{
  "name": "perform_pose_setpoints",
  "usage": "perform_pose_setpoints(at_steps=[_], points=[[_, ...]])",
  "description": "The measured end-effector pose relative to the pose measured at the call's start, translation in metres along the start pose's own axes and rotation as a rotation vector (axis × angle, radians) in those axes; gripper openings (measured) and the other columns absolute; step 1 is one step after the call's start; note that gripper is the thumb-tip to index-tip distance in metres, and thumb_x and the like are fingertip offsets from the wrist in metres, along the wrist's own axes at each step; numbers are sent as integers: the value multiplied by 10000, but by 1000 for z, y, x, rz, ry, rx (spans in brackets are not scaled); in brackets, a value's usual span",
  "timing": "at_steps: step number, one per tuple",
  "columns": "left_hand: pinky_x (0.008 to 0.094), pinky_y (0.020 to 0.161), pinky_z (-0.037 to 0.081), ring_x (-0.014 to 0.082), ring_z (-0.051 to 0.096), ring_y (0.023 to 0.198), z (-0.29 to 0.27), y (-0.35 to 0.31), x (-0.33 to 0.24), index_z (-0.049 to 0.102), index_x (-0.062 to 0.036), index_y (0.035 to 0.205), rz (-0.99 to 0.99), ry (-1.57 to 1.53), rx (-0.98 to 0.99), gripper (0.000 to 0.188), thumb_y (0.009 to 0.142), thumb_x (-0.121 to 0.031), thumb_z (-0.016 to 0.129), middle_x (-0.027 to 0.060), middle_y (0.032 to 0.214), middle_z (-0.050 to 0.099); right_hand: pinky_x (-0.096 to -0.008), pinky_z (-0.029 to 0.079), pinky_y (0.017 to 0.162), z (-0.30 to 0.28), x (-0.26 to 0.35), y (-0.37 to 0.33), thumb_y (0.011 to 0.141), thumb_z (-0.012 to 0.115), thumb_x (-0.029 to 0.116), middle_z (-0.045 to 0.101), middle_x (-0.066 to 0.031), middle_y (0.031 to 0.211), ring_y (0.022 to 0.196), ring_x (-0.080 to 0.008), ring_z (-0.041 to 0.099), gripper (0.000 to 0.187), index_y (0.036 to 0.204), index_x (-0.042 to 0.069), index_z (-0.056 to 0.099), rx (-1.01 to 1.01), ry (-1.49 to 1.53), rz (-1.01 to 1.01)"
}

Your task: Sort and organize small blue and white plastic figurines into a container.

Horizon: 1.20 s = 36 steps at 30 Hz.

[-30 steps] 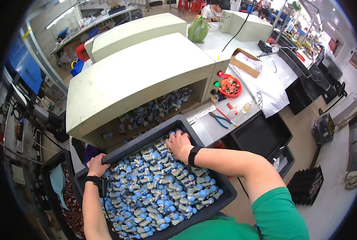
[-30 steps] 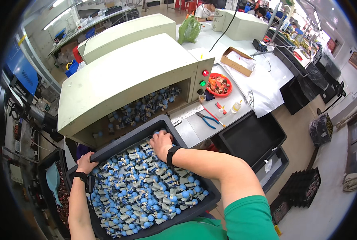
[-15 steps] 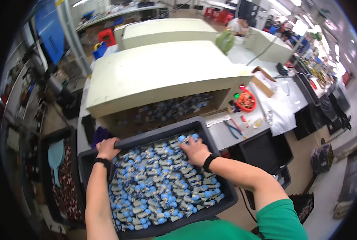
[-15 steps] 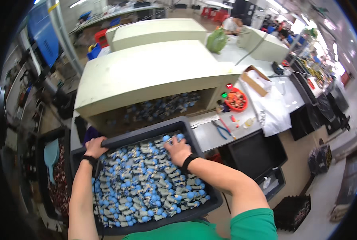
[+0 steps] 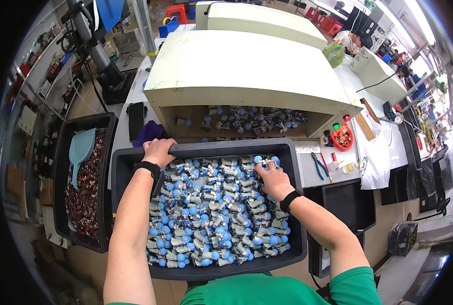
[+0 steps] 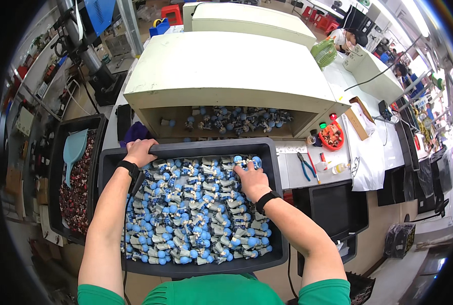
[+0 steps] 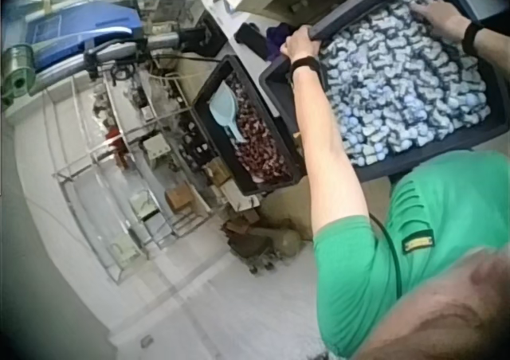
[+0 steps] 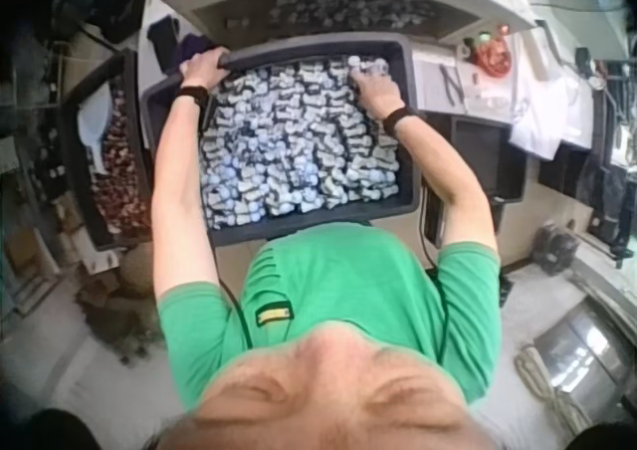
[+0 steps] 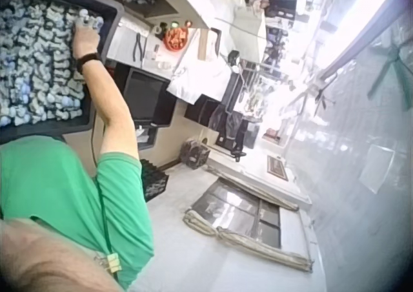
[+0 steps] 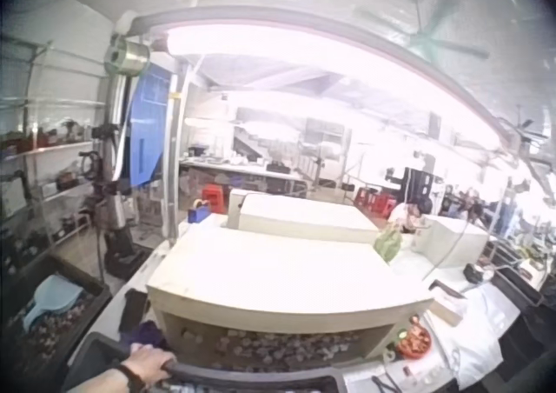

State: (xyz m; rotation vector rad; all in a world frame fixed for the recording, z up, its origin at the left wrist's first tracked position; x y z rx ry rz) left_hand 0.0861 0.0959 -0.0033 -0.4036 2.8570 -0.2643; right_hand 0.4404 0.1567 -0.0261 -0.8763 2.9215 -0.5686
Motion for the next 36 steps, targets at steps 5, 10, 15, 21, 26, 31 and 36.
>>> perform_pose_setpoints(at_steps=[5, 10, 15, 21, 26, 31, 36], points=[[443, 950, 301, 252, 546, 1075, 1, -3, 1, 653, -235, 1082, -9, -37, -21, 380, 719, -189, 755, 8, 1043, 665, -454, 539, 830, -11, -11, -9, 722, 730, 89, 493, -181, 1192, 1001, -395, 609, 636, 1283, 250, 479, 19, 154, -90], [427, 950, 307, 251, 546, 1068, -3, -2, -5, 648, -219, 1066, 14, -9, -23, 364, 717, -194, 747, 15, 1049, 659, -394, 563, 732, -28, -31, -13, 720, 759, 155, 516, -173, 1154, 899, -306, 636, 623, 1272, 166, 471, -97, 590, -274], [430, 942, 313, 257, 549, 1053, 2, -4, 4, 646, -219, 1049, 17, -8, -62, 354, 712, -184, 749, 15, 1027, 659, -220, 483, 462, -100, -40, -25, 810, 744, 213, 588, -45, 1031, 761, -114, 614, 566, 1283, 158, 439, 71, 1230, 15], [435, 966, 302, 264, 553, 1046, -5, -3, -10, 651, -194, 1039, 34, -41, -63, 317, 738, -128, 729, 30, 1001, 662, -213, 527, 521, -86, -137, -10, 918, 651, 210, 582, -124, 1097, 916, -210, 627, 323, 1190, 145, 487, -2, 2261, 248], [413, 930, 314, 261, 550, 998, -8, -10, -6, 637, -168, 1034, 59, -43, -95, 289, 757, -130, 711, 34, 969, 648, -216, 551, 536, -50, -181, 27, 876, 709, 234, 578, -151, 1055, 957, -233, 613, 326, 1084, 59, 530, -59, 2492, 346], [414, 923, 317, 260, 551, 997, -10, -11, -9, 634, -163, 1023, 67, -36, -116, 290, 747, -122, 713, 36, 963, 646, -273, 557, 633, 0, -238, 89, 917, 653, 238, 595, -148, 1095, 973, -261, 617, 334, 1160, 45, 530, -6, 2413, 362], [417, 922, 322, 267, 552, 986, -8, -9, -10, 632, -163, 1022, 97, -35, -106, 286, 751, -129, 717, 38, 948, 641, -416, 517, 836, -9, -217, 156, 951, 580, 166, 557, -102, 1218, 1103, -293, 576, 352, 1285, 113, 483, -31, 2300, 93]])
Point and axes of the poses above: each hand's wrist, its own y-axis towards the middle knuckle, its own z-axis out of the palm, x = y × z, the point moved 4 cm from there along y, towards the middle knuckle
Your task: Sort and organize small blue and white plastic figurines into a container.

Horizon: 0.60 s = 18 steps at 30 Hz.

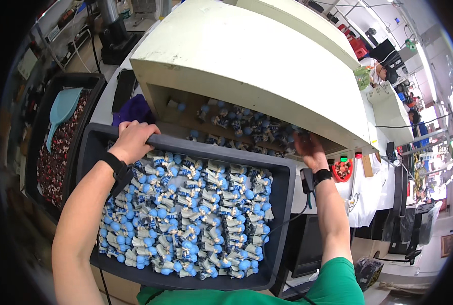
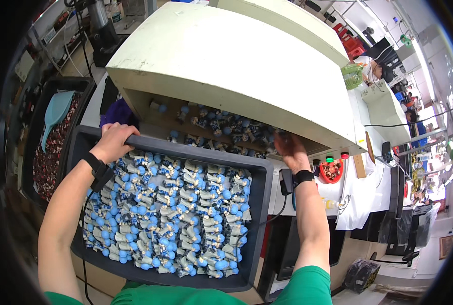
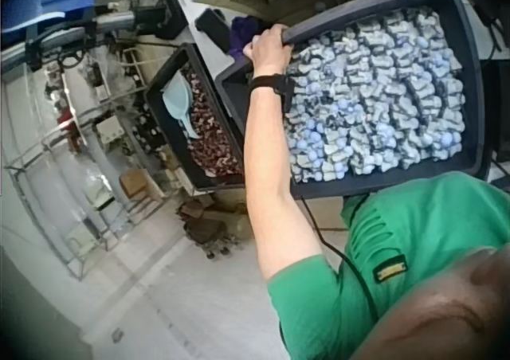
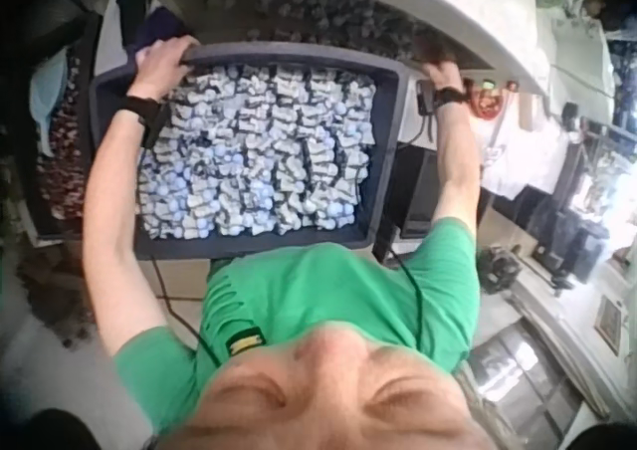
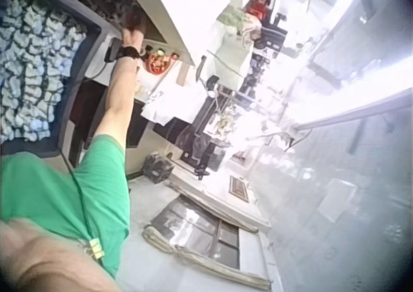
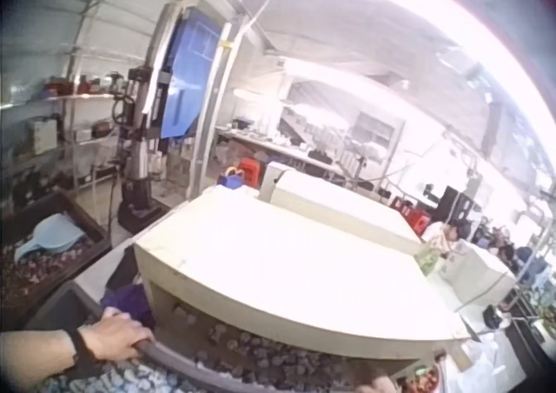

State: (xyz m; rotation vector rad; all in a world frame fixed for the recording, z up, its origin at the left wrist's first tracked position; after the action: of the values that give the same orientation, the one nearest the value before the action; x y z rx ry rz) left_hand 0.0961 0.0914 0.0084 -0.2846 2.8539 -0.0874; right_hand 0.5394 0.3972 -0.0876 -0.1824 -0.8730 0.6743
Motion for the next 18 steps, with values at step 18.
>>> perform_pose_setpoints(at_steps=[18], points=[[407, 929, 320, 266, 546, 995, -1, -8, 4, 629, -175, 1027, -20, -10, 19, 312, 737, -113, 725, 37, 957, 634, -437, 460, 884, 68, -13, 21, 962, 488, 204, 566, -213, 1202, 1017, -375, 573, 335, 1266, 65, 509, 340, -2320, -507]])
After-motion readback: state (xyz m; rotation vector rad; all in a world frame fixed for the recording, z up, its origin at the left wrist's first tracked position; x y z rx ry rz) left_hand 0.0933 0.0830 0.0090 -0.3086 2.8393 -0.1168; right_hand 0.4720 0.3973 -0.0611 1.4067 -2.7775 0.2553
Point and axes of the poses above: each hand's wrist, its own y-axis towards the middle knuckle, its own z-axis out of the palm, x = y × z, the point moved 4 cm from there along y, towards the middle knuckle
